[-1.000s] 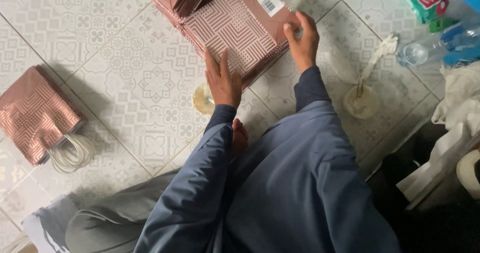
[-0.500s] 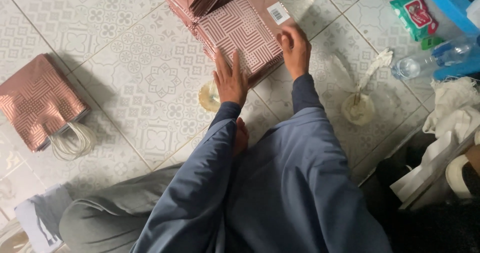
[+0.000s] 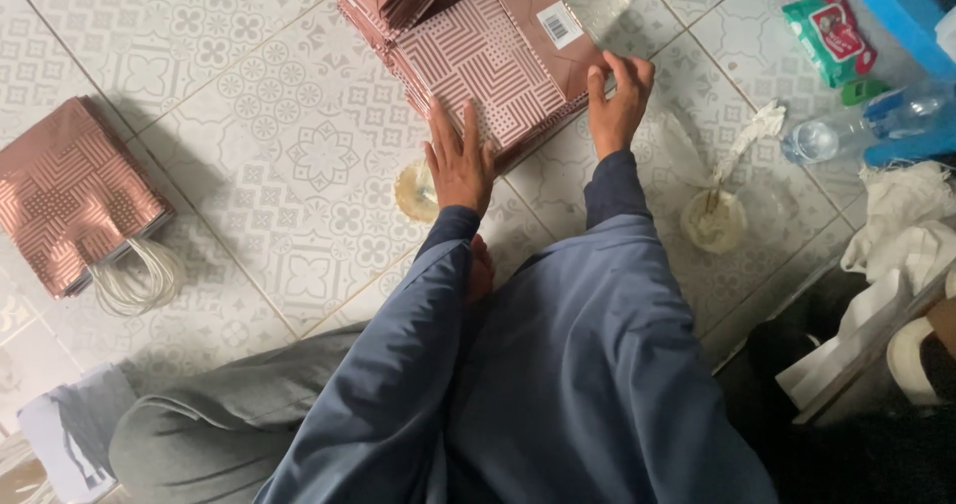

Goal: The person sits on the floor and assembles patterned paper gift bags. They attach white paper tags to the handles using a small wooden stick to apply adhesive from a bowl, then fold and press the bags closed before stacking them.

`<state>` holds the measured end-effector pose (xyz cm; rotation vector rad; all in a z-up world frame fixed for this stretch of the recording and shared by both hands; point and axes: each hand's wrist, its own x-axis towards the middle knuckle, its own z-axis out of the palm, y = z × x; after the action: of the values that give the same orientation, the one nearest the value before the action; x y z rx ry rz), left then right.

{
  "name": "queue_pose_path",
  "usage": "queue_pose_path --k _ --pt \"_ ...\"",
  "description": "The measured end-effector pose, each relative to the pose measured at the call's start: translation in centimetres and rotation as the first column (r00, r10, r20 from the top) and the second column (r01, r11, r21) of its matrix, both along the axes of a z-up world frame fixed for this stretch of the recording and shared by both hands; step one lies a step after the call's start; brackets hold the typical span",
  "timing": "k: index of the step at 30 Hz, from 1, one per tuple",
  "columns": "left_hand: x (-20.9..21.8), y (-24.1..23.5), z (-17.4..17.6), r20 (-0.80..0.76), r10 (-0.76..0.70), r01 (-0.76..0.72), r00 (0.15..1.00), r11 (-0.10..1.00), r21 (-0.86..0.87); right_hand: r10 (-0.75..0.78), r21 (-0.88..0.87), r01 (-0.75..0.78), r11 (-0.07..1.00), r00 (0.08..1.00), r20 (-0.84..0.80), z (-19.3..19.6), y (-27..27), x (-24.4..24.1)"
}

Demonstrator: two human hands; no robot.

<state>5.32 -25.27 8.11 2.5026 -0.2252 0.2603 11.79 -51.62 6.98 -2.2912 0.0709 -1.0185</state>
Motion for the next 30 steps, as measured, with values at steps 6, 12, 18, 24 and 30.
queue_pose_path --k 6,12,18,24,30 --pt "-0.1 0.0 0.5 0.001 0.003 -0.003 1.0 1.0 0.02 -0.001 0.159 0.009 0.987 0.999 -0.05 -1.2 0.1 -0.9" --pt "-0.1 0.1 0.3 0.001 0.008 -0.008 1.0 0.999 0.033 -0.011 0.1 0.011 0.995 1.0 -0.003 1.7 1.4 -1.6" --pt "-0.2 0.1 0.3 0.003 -0.012 0.012 1.0 1.0 -0.023 -0.007 0.154 -0.004 0.988 0.997 0.072 2.3 1.9 -1.3" --pt "-0.1 0.0 0.4 -0.038 -0.002 0.001 0.999 1.0 -0.002 0.159 0.407 -0.219 0.887 0.971 0.176 4.4 3.5 -2.0" --pt "0.0 -0.1 0.2 -0.016 0.01 -0.01 1.0 1.0 -0.009 0.166 0.49 -0.251 0.835 0.963 0.211 4.9 4.6 -2.3"
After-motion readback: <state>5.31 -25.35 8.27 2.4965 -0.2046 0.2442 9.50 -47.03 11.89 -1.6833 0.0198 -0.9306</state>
